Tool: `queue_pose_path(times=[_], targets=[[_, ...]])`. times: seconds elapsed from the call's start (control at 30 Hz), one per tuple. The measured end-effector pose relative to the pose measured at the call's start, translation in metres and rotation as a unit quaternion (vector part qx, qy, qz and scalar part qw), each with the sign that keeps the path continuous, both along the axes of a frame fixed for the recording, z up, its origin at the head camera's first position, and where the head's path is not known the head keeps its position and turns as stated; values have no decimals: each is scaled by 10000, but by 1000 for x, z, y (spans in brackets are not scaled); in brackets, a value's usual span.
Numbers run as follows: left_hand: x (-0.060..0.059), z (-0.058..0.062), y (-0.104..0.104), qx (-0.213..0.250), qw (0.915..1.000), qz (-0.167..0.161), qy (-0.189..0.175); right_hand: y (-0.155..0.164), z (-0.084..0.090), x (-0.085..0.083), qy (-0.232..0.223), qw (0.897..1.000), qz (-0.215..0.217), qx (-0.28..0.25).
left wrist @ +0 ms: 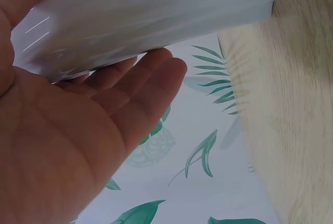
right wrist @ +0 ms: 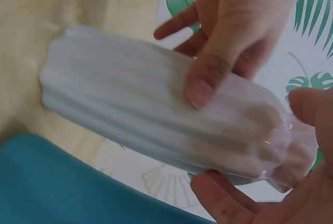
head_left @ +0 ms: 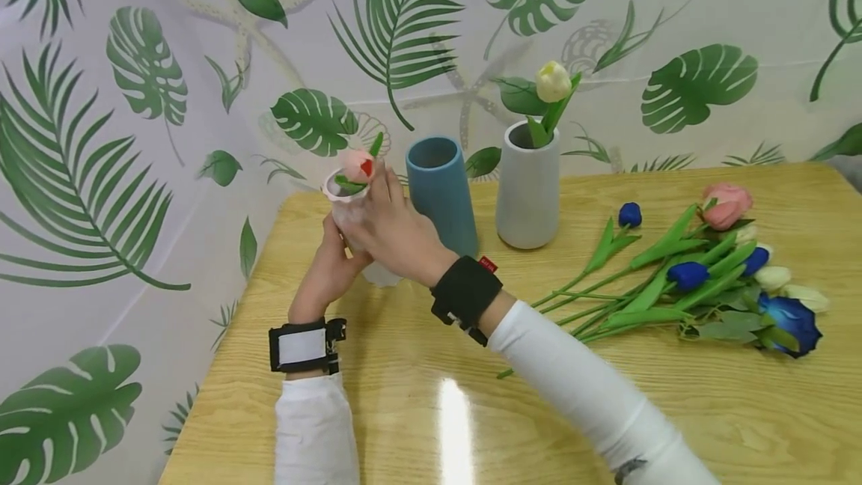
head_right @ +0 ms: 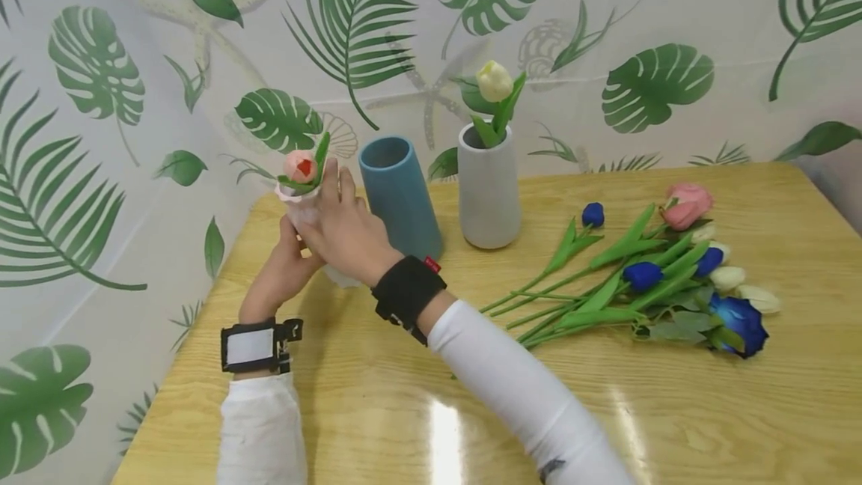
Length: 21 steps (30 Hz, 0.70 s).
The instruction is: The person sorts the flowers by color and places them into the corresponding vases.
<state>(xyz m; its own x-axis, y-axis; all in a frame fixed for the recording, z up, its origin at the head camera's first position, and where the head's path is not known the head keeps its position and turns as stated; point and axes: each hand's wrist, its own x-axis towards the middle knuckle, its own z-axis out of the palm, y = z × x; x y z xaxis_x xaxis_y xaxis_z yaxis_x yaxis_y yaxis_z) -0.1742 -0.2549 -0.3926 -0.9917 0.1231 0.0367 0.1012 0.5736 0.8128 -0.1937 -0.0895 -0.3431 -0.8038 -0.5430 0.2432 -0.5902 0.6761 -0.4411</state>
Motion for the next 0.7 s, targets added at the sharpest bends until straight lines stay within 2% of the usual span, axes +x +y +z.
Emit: queue_pose_path(times=[0.07,0.13,0.47,0.57,0.7], targets=[[1,0,1,-58,9999,57,-71,4,-7,3,-140,9998,60,-159],[1,1,2,-127,9998,93,-108,7,-15,7,-606,9961,-70,-641],[5,8,3,-315,9991,208,-188,23,-44,22,-1172,9872,351,-1024],[9,9,4,-647,9972,194,-331,27,-48,28,-1306,9856,390,-998],[13,12,7,-1387,9873,228,-739,38,-52,34,-1301,9853,393,-1031]])
